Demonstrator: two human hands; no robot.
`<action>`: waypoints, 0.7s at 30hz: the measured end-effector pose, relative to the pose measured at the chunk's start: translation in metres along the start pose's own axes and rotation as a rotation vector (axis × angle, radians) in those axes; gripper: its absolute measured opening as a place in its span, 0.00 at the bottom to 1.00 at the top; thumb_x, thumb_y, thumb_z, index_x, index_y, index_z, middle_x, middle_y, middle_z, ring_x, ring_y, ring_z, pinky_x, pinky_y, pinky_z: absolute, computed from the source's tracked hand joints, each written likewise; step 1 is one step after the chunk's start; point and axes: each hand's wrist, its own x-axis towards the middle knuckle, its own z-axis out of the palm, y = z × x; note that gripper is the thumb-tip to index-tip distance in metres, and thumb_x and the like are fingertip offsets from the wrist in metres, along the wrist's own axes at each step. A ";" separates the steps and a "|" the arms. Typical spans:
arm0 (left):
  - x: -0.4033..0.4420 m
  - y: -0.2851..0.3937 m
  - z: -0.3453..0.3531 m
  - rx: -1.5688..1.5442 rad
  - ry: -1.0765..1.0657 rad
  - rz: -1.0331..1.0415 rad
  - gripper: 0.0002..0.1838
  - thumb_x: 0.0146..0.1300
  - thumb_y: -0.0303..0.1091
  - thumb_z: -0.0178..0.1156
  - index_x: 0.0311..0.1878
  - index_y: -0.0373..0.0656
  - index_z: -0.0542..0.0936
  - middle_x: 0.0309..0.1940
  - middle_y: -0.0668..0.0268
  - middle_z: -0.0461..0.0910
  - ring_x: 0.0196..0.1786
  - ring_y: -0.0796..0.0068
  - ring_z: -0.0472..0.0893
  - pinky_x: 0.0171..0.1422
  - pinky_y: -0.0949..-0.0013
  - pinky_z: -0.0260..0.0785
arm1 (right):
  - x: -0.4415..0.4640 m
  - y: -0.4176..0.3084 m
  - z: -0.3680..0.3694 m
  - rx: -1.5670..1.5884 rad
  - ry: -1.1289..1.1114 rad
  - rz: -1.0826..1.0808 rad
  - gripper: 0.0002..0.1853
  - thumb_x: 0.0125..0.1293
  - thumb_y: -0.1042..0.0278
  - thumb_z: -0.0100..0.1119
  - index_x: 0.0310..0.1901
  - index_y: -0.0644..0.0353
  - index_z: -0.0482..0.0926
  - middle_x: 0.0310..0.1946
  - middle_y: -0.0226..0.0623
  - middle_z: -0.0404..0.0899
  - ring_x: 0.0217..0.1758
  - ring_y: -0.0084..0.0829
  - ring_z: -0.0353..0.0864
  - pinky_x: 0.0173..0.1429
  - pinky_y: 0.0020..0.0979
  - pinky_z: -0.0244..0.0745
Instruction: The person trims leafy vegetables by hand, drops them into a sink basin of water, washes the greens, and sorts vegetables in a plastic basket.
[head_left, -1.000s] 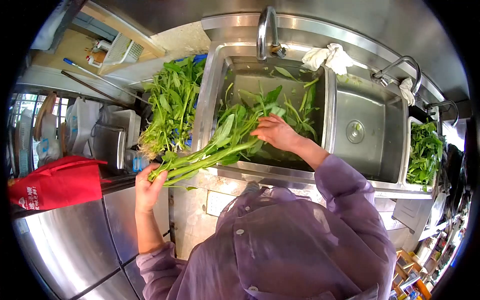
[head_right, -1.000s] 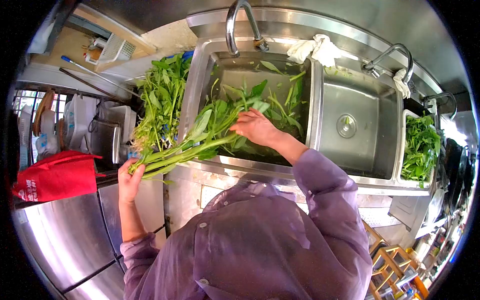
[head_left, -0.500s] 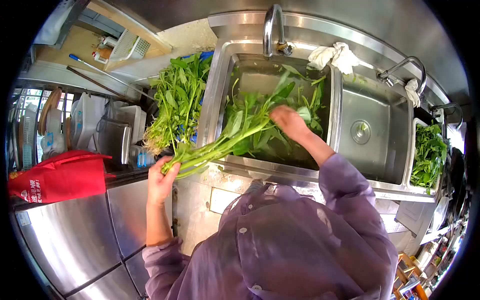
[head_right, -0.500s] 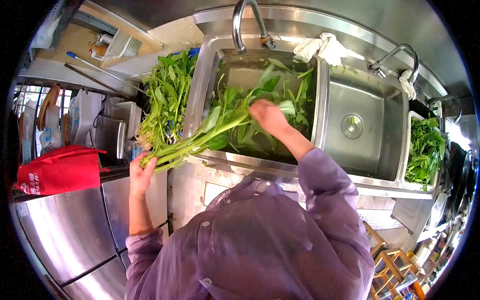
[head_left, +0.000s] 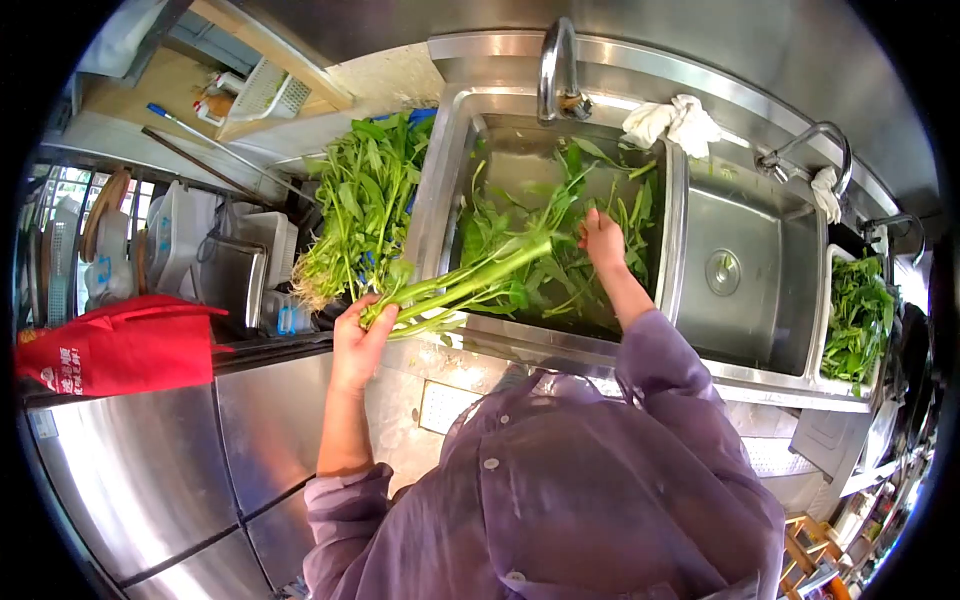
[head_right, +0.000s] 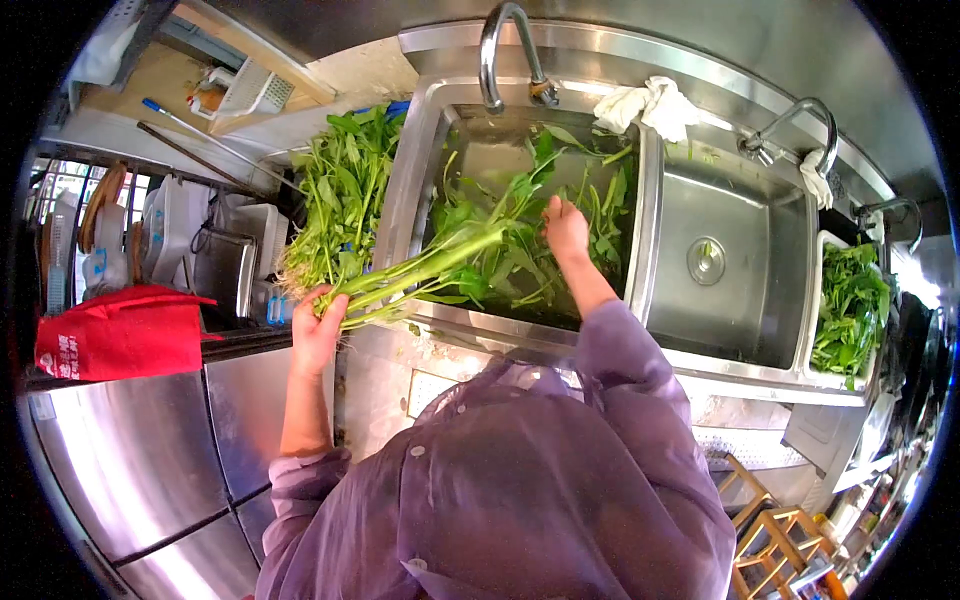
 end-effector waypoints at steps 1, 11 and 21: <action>0.001 -0.002 -0.001 -0.008 0.016 -0.031 0.10 0.54 0.32 0.59 0.35 0.34 0.75 0.22 0.74 0.72 0.26 0.88 0.66 0.29 0.82 0.60 | -0.003 0.001 -0.004 -0.449 0.122 -0.445 0.09 0.60 0.66 0.48 0.34 0.62 0.75 0.32 0.41 0.75 0.36 0.38 0.75 0.37 0.32 0.69; 0.015 -0.012 0.011 -0.192 0.033 -0.161 0.18 0.56 0.37 0.58 0.42 0.31 0.72 0.17 0.76 0.69 0.18 0.91 0.62 0.20 0.83 0.52 | -0.069 -0.035 0.017 -0.400 -0.325 -1.159 0.09 0.60 0.65 0.49 0.28 0.60 0.73 0.26 0.37 0.72 0.31 0.33 0.73 0.40 0.33 0.67; 0.014 -0.008 0.021 -0.065 0.029 -0.084 0.17 0.58 0.39 0.57 0.39 0.31 0.74 0.16 0.75 0.70 0.20 0.89 0.64 0.22 0.81 0.56 | -0.097 -0.073 -0.010 -0.635 0.244 -1.189 0.11 0.52 0.69 0.55 0.40 0.57 0.74 0.39 0.36 0.71 0.44 0.35 0.70 0.47 0.36 0.64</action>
